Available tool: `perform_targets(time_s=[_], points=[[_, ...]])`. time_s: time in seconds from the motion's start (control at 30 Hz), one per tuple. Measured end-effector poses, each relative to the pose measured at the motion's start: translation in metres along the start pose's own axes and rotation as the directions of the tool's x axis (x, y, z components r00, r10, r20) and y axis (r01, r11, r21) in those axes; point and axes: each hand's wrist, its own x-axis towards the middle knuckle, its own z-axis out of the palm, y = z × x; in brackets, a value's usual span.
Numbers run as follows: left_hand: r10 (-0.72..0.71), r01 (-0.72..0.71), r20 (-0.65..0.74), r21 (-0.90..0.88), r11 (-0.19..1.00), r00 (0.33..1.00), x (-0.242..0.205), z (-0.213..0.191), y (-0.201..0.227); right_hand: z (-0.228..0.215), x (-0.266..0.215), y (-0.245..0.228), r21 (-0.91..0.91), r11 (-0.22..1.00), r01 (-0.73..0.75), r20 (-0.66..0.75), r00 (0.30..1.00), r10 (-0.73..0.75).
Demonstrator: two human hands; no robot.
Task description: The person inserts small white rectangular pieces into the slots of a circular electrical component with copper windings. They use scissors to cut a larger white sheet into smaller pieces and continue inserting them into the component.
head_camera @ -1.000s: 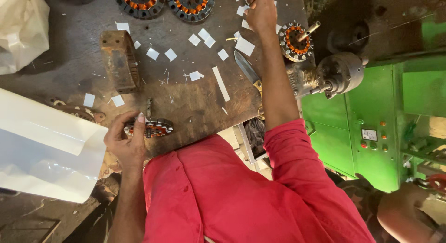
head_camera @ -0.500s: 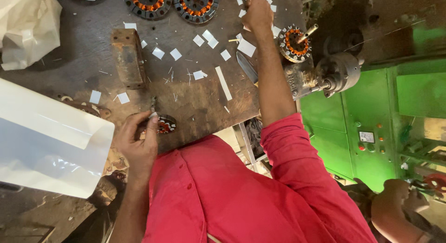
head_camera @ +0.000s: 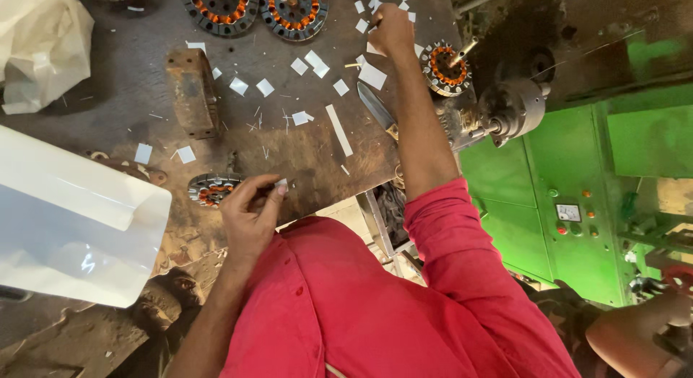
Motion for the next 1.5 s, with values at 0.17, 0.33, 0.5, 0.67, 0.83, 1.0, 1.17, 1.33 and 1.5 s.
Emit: perform_targets(time_s=[0.17, 0.33, 0.5, 0.67, 0.83, 1.0, 1.17, 1.33, 1.5], points=[[-0.088, 0.110, 0.094, -0.257, 0.960, 0.992, 0.012, 0.022, -0.003, -0.030, -0.078, -0.029, 0.579, 0.808, 0.104, -0.078, 0.994, -0.072], [-0.155, 0.206, 0.150, -0.428, 0.880, 0.976, 0.034, 0.061, -0.013, -0.033, -0.241, -0.071, 0.919, 0.363, -0.153, 0.242, 0.946, -0.214], [-0.242, 0.308, 0.205, -0.418, 0.854, 0.948, 0.039, 0.084, -0.023, -0.037, -0.291, -0.069, 0.938, 0.133, -0.320, 0.337, 0.931, -0.140], [-0.258, 0.323, 0.198, -0.482, 0.814, 0.946, 0.034, 0.091, -0.023, -0.069, -0.275, -0.017, 0.643, 0.766, 0.002, 0.099, 0.991, -0.085], [-0.196, 0.240, 0.139, -0.488, 0.839, 0.971, 0.033, 0.087, -0.023, -0.096, -0.279, 0.028, -0.216, 0.957, 0.195, 0.089, 0.980, -0.180], [-0.155, 0.177, 0.084, -0.469, 0.865, 0.984, 0.029, 0.083, -0.016, -0.105, -0.286, 0.024, -0.216, 0.941, 0.260, 0.158, 0.961, -0.229], [-0.123, 0.135, 0.056, -0.471, 0.872, 0.991, 0.027, 0.078, -0.007, -0.099, -0.294, 0.025, -0.170, 0.952, 0.256, 0.180, 0.957, -0.225], [-0.142, 0.149, 0.050, -0.461, 0.875, 0.989, 0.029, 0.073, 0.000, -0.087, -0.294, 0.061, 0.335, 0.941, -0.039, 0.257, 0.965, -0.051], [-0.126, 0.123, 0.026, -0.496, 0.860, 0.992, 0.033, 0.071, 0.003, -0.079, -0.327, 0.071, 0.690, 0.587, -0.424, 0.463, 0.882, 0.092]])
